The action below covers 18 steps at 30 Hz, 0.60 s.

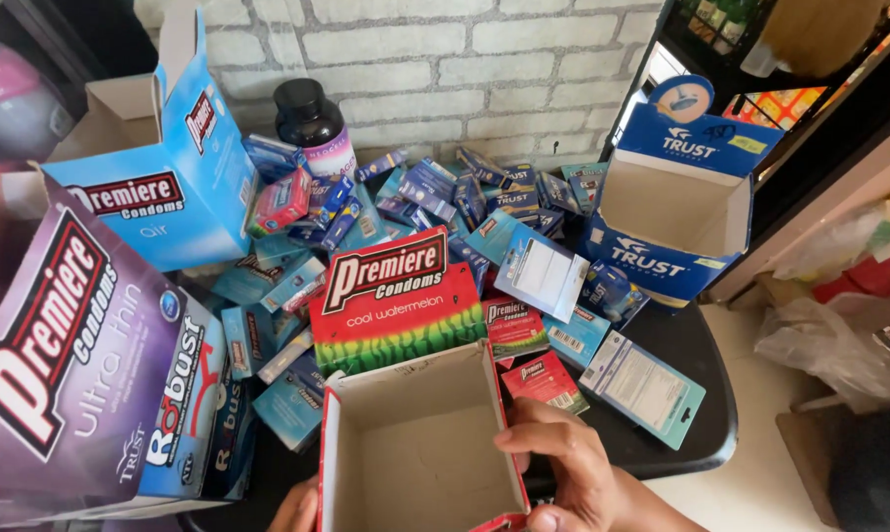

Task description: The person organizes various boxes of condoms on a counter. They open a blue box of Robust condoms and arrange the individual packets inside. They also handle and stack boxes of Premiere condoms, including ultra thin and cool watermelon varieties, and a box of Trust condoms.

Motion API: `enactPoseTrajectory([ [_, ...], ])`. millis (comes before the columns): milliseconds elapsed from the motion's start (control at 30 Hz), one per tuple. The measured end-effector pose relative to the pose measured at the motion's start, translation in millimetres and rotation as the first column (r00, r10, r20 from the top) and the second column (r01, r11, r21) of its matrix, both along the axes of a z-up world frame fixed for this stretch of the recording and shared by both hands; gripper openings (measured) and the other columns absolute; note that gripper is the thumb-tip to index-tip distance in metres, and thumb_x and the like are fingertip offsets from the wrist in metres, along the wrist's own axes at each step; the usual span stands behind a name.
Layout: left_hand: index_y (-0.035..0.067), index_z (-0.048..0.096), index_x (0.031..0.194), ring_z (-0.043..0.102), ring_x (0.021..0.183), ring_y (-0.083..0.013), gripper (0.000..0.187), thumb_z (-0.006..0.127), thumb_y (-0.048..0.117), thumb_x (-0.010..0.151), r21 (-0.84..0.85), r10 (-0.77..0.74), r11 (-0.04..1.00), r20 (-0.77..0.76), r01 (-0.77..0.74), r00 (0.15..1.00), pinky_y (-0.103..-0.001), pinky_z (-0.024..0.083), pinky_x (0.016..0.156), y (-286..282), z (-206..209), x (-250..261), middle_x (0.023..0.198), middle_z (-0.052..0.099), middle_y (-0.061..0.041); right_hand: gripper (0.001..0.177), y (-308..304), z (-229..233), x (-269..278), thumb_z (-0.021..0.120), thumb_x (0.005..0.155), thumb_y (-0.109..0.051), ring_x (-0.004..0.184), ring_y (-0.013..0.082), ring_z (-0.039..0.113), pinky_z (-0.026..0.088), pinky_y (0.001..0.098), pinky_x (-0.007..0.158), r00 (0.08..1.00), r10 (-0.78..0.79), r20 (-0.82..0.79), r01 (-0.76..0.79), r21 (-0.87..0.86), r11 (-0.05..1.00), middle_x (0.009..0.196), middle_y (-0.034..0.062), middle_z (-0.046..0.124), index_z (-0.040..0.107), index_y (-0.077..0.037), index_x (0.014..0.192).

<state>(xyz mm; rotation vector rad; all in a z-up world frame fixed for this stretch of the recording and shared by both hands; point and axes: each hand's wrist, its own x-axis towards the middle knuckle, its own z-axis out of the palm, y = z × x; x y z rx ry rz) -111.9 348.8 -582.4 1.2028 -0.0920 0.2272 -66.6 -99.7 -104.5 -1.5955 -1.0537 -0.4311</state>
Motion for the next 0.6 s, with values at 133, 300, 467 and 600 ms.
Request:
enactPoseTrajectory([
  [133,-0.015,0.060,0.130,0.064,0.125,-0.0322,0.039,0.047,0.012,0.106,-0.017,-0.036,0.999,-0.102,0.034,0.994,-0.040,0.045,0.112,-54.3,82.9,37.7,0.132,0.067,-0.034,0.054,-1.9,-17.1,2.5,0.063,0.103,-0.043,0.079,0.0225,0.061,0.049,0.0373,0.072,0.995,-0.089,0.038,0.090,-0.024,0.996,0.093,0.0117,0.059,0.055,0.003,0.131],
  [300,-0.013,0.062,0.129,0.067,0.123,-0.0315,0.036,0.048,0.012,0.107,0.105,0.128,0.984,0.141,-0.143,0.982,-0.039,0.049,0.111,-102.6,144.9,49.1,0.131,0.068,-0.031,0.056,1.7,-13.3,1.7,0.067,0.101,-0.041,0.087,0.0253,0.063,0.051,0.0400,0.078,0.984,-0.167,0.060,0.170,-0.042,0.985,0.100,0.0140,0.062,0.051,0.002,0.133],
  [467,-0.003,0.044,0.144,0.064,0.123,-0.0329,0.086,0.072,0.060,0.092,0.202,0.194,0.780,0.822,-0.593,0.535,-0.041,0.056,0.104,-187.3,367.4,57.2,0.131,0.057,-0.026,0.057,0.0,-14.6,8.4,0.071,0.098,-0.038,0.093,0.0276,0.065,0.053,0.0415,0.085,0.967,-0.237,0.088,0.244,-0.082,0.966,0.105,0.0159,0.063,0.049,0.001,0.134],
  [600,0.002,0.037,0.149,0.058,0.131,-0.0357,0.080,0.066,0.055,0.096,0.131,0.376,0.804,0.643,-0.580,0.667,-0.048,0.055,0.109,-216.5,394.8,50.8,0.141,0.045,-0.026,0.059,0.7,-11.8,15.2,0.073,0.095,-0.037,0.095,0.0275,0.065,0.053,0.0399,0.086,0.954,-0.293,0.068,0.299,-0.106,0.948,0.107,0.0163,0.062,0.048,0.000,0.134],
])
